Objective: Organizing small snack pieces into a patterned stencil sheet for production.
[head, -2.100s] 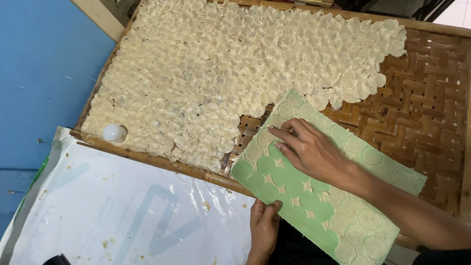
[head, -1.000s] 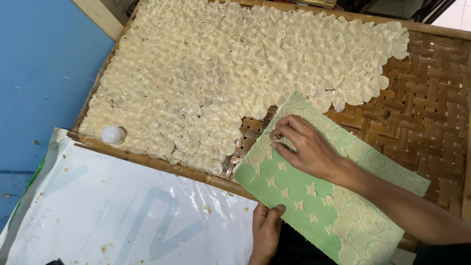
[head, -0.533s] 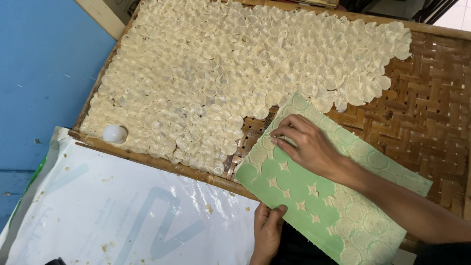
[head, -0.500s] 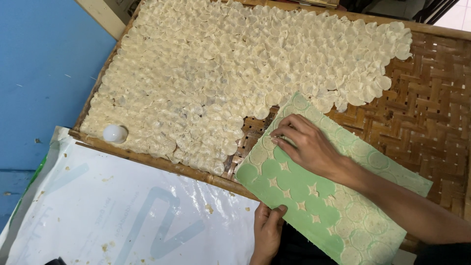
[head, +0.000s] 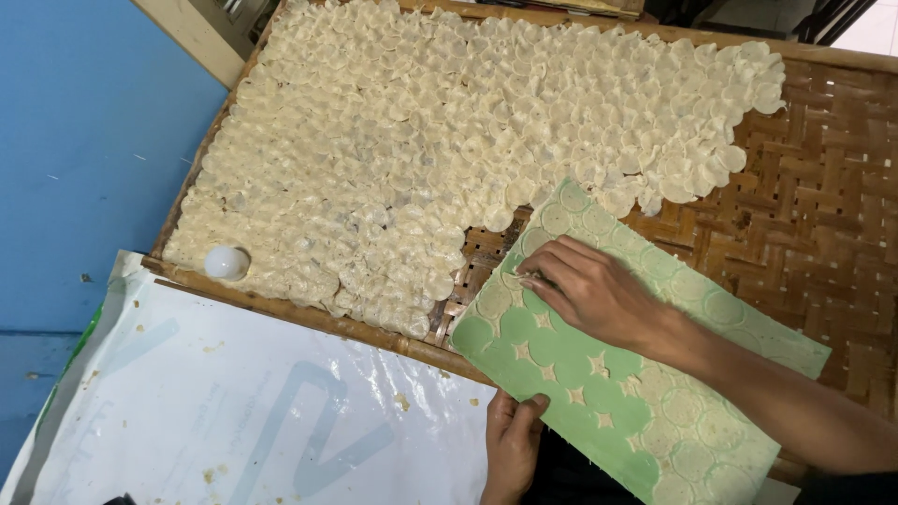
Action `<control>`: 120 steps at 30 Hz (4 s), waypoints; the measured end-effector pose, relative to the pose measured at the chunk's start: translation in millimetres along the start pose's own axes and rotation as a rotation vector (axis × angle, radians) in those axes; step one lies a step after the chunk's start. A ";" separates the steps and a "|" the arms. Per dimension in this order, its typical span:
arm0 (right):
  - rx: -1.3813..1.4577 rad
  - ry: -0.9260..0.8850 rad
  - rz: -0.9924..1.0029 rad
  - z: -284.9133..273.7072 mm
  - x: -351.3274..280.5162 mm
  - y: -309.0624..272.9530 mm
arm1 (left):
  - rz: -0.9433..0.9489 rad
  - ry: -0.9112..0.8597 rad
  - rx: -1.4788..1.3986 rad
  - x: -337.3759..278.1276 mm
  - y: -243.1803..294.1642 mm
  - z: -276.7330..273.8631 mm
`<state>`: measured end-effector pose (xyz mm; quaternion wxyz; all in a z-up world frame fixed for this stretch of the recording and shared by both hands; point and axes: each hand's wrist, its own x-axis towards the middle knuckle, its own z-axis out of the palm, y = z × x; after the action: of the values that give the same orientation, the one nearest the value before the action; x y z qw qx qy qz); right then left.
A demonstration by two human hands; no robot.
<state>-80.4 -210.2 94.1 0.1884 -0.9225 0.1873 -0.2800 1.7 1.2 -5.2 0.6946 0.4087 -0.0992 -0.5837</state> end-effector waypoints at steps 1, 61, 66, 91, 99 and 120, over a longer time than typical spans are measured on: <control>0.015 0.015 0.006 -3.0 0.1 -2.9 | -0.006 -0.001 -0.017 -0.4 1.3 1.6; -0.002 -0.049 0.069 -26.7 -12.2 4.7 | 0.005 0.109 -0.064 20.4 21.8 37.3; -0.066 -0.021 -0.016 -0.3 4.9 4.6 | 0.011 0.094 -0.078 18.2 22.1 37.7; -0.020 0.043 -0.217 10.1 20.1 22.1 | -0.018 0.080 0.007 18.8 24.1 34.5; 0.088 0.086 -0.135 4.6 19.9 14.8 | -0.010 0.058 -0.007 17.9 29.1 36.9; 0.195 0.042 0.005 12.9 18.8 20.5 | -0.003 0.044 0.015 18.5 24.9 32.2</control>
<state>-63.3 -233.1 83.2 0.2739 -0.8933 0.1655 -0.3156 5.6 -30.3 26.3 0.6928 0.4267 -0.0876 -0.5747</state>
